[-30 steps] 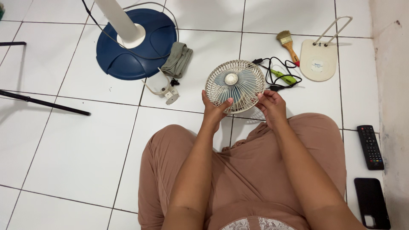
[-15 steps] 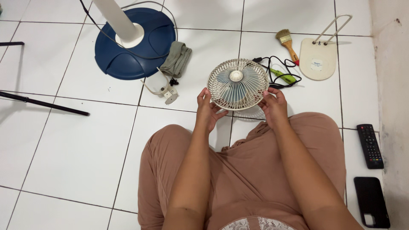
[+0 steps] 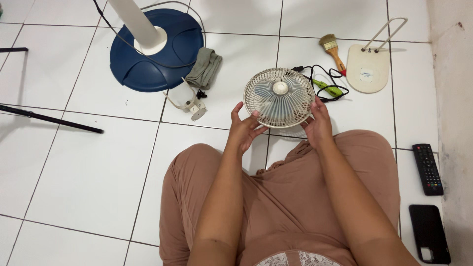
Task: The person sits on the floor and assembles a small electric fan. They attach the front grille to the fan body, then pick up the base and insert a small metal rod into the stand mechanism.
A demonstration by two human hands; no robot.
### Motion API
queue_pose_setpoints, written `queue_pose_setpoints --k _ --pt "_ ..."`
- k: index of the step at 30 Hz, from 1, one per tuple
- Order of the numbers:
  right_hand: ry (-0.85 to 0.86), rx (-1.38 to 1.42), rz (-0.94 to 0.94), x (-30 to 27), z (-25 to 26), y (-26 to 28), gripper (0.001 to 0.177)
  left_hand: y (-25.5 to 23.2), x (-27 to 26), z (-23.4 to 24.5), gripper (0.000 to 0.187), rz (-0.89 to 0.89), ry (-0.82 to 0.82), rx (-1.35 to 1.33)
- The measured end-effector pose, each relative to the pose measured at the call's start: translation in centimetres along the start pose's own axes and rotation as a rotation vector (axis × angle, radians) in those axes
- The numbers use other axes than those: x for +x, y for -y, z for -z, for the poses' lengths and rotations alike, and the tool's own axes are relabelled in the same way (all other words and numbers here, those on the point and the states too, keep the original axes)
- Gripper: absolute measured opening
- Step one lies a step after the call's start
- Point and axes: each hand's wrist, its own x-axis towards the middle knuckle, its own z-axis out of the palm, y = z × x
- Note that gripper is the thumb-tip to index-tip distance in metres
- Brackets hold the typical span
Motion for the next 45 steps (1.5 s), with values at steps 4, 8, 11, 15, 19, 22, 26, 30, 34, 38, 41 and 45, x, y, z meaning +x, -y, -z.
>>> queue_pose_setpoints --k 4,8,11,15,19,22,26,30,34,38,41,45 --pt "0.124 -0.299 0.170 -0.5 -0.9 -0.5 0.106 0.7 0.2 -0.3 0.102 0.072 0.067 0.080" --pt "0.041 -0.514 0.057 -1.2 -1.4 -0.4 0.145 1.5 0.7 -0.1 0.092 0.060 0.134 0.101" --pt "0.105 -0.710 0.173 -1.5 -1.6 -0.4 0.158 1.9 1.1 0.2 0.085 0.053 0.171 0.105" --pt "0.087 -0.733 0.215 -1.5 -1.4 -0.5 0.155 2.2 1.3 0.1 0.081 0.026 0.183 0.138" --pt "0.089 -0.715 0.291 -1.4 -1.3 -0.7 0.148 2.7 1.0 -0.1 0.079 -0.023 0.184 0.212" --pt "0.076 -0.836 0.404 -1.4 -1.4 -0.7 0.143 2.7 0.9 -0.3 0.078 -0.047 0.184 0.239" --pt "0.053 -0.856 0.387 -1.7 -1.4 -0.6 0.140 3.0 0.9 -0.4 0.078 -0.050 0.152 0.228" --pt "0.045 -0.852 0.382 -1.8 -1.5 -0.5 0.140 3.3 1.2 -0.3 0.079 -0.071 0.155 0.214" --pt "0.063 -0.822 0.388 -1.8 -1.6 -0.5 0.140 3.5 1.4 0.0 0.077 -0.066 0.137 0.207" --pt "0.073 -0.835 0.419 -1.9 -1.8 -0.5 0.137 3.8 1.6 0.2 0.076 -0.069 0.129 0.191" --pt "0.064 -0.839 0.423 -2.0 -1.9 -0.4 0.136 3.9 1.8 0.3 0.077 -0.077 0.130 0.184" --pt "0.048 -0.825 0.437 -1.8 -1.6 -0.9 0.135 3.7 1.8 0.2 0.077 -0.069 0.122 0.173"
